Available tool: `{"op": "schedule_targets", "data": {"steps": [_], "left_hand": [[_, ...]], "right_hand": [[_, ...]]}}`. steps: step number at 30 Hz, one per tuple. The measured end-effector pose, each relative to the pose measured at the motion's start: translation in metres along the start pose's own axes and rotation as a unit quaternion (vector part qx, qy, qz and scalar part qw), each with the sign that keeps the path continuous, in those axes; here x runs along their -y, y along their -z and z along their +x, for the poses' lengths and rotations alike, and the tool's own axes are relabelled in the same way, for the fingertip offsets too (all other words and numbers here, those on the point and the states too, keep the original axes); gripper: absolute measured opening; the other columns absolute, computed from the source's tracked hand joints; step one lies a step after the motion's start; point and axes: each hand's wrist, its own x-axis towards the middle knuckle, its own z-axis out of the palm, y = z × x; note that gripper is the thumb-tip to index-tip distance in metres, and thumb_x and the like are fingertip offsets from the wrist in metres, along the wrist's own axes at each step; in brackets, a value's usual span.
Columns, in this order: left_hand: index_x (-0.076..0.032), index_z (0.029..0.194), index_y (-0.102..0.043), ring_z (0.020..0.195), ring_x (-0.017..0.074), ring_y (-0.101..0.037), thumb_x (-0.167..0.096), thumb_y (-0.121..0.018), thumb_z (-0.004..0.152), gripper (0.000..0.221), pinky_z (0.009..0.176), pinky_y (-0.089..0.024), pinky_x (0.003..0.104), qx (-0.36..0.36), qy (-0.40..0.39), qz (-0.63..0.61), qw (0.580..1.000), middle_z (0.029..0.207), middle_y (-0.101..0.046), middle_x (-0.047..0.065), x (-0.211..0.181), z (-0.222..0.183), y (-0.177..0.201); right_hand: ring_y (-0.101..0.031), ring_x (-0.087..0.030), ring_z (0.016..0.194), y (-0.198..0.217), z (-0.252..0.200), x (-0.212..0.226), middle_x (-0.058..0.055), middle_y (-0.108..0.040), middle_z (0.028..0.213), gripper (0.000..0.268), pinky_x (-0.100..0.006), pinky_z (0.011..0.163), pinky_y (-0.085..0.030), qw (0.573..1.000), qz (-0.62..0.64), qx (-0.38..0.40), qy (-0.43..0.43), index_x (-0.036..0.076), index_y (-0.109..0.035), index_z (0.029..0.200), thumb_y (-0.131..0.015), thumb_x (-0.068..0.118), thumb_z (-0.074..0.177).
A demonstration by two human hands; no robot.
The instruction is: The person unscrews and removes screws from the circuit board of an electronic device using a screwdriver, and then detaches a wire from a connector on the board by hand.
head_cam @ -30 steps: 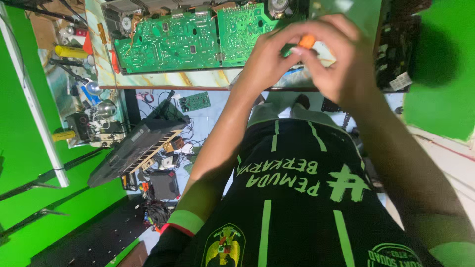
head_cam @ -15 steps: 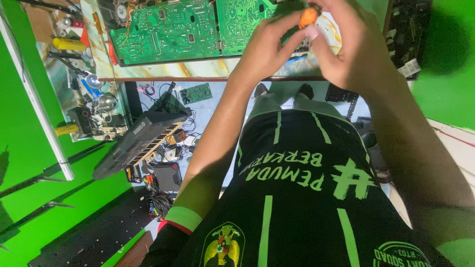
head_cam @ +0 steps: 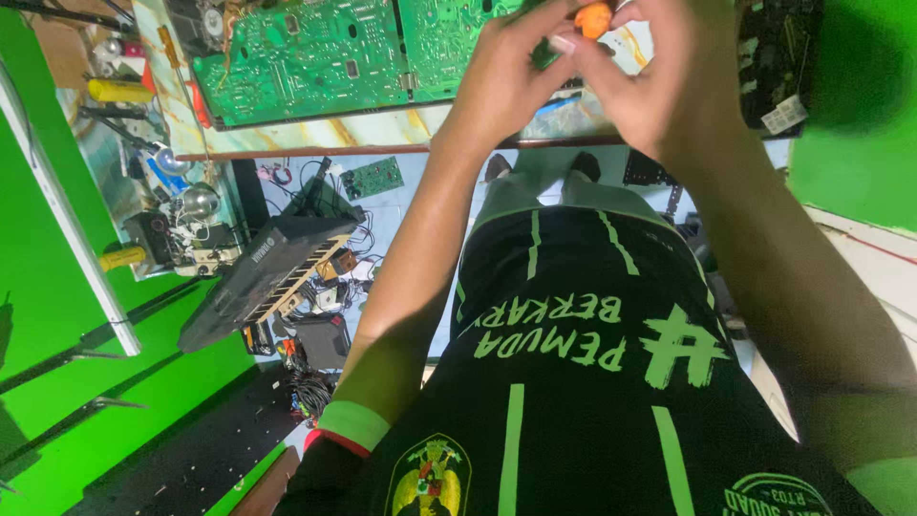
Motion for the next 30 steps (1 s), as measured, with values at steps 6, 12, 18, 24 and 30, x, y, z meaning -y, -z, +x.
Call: {"op": "schedule_targets", "data": {"steps": [6, 12, 18, 24, 30], "left_hand": [[-0.008, 0.128, -0.067, 0.095, 0.0410, -0.072, -0.007, -0.072, 0.099, 0.029, 0.082, -0.060, 0.041, 0.026, 0.052, 0.066, 0.996, 0.110, -0.076, 0.017, 0.004, -0.008, 0.003], [-0.005, 0.120, -0.070, 0.085, 0.0396, -0.073, -0.011, -0.075, 0.095, 0.026, 0.075, -0.059, 0.042, 0.019, 0.063, 0.075, 0.995, 0.100, -0.075, 0.017, 0.007, -0.008, 0.003], [-0.007, 0.122, -0.072, 0.080, 0.0435, -0.069, -0.014, -0.076, 0.091, 0.031, 0.074, -0.057, 0.046, 0.066, 0.097, 0.131, 0.984, 0.091, -0.072, 0.023, 0.015, -0.015, 0.003], [-0.006, 0.127, -0.066, 0.086, 0.0442, -0.071, -0.019, -0.076, 0.095, 0.036, 0.077, -0.057, 0.047, 0.054, 0.079, 0.125, 0.988, 0.097, -0.072, 0.023, 0.014, -0.019, 0.006], [-0.010, 0.121, -0.068, 0.078, 0.0400, -0.073, -0.021, -0.074, 0.091, 0.032, 0.071, -0.056, 0.047, 0.094, 0.071, 0.109, 0.987, 0.101, -0.075, 0.020, 0.010, -0.015, 0.030]], "right_hand": [[-0.067, -0.032, 0.107, 0.000, 0.000, -0.004, -0.020, -0.066, 0.115, 0.040, -0.040, 0.095, -0.051, 0.998, 0.047, 0.024, 0.037, -0.007, -0.056, 0.129, -0.080, 0.012, 0.104], [-0.070, -0.034, 0.110, -0.001, 0.000, -0.007, -0.016, -0.070, 0.121, 0.030, -0.040, 0.096, -0.052, 0.999, 0.024, 0.021, 0.014, -0.002, -0.058, 0.123, -0.081, 0.007, 0.106], [-0.068, -0.031, 0.117, -0.007, -0.004, -0.003, -0.018, -0.065, 0.127, 0.041, -0.038, 0.102, -0.055, 0.997, 0.072, 0.010, 0.030, -0.003, -0.055, 0.131, -0.080, 0.005, 0.099], [-0.071, -0.028, 0.107, -0.025, -0.007, 0.005, -0.014, -0.068, 0.118, 0.040, -0.035, 0.093, -0.059, 0.998, -0.017, -0.045, -0.029, 0.006, -0.061, 0.130, -0.088, 0.008, 0.101], [-0.067, -0.033, 0.116, -0.034, -0.005, 0.026, -0.016, -0.064, 0.127, 0.044, -0.041, 0.101, -0.056, 0.997, 0.035, -0.060, -0.023, -0.005, -0.052, 0.138, -0.071, -0.002, 0.098]]}}
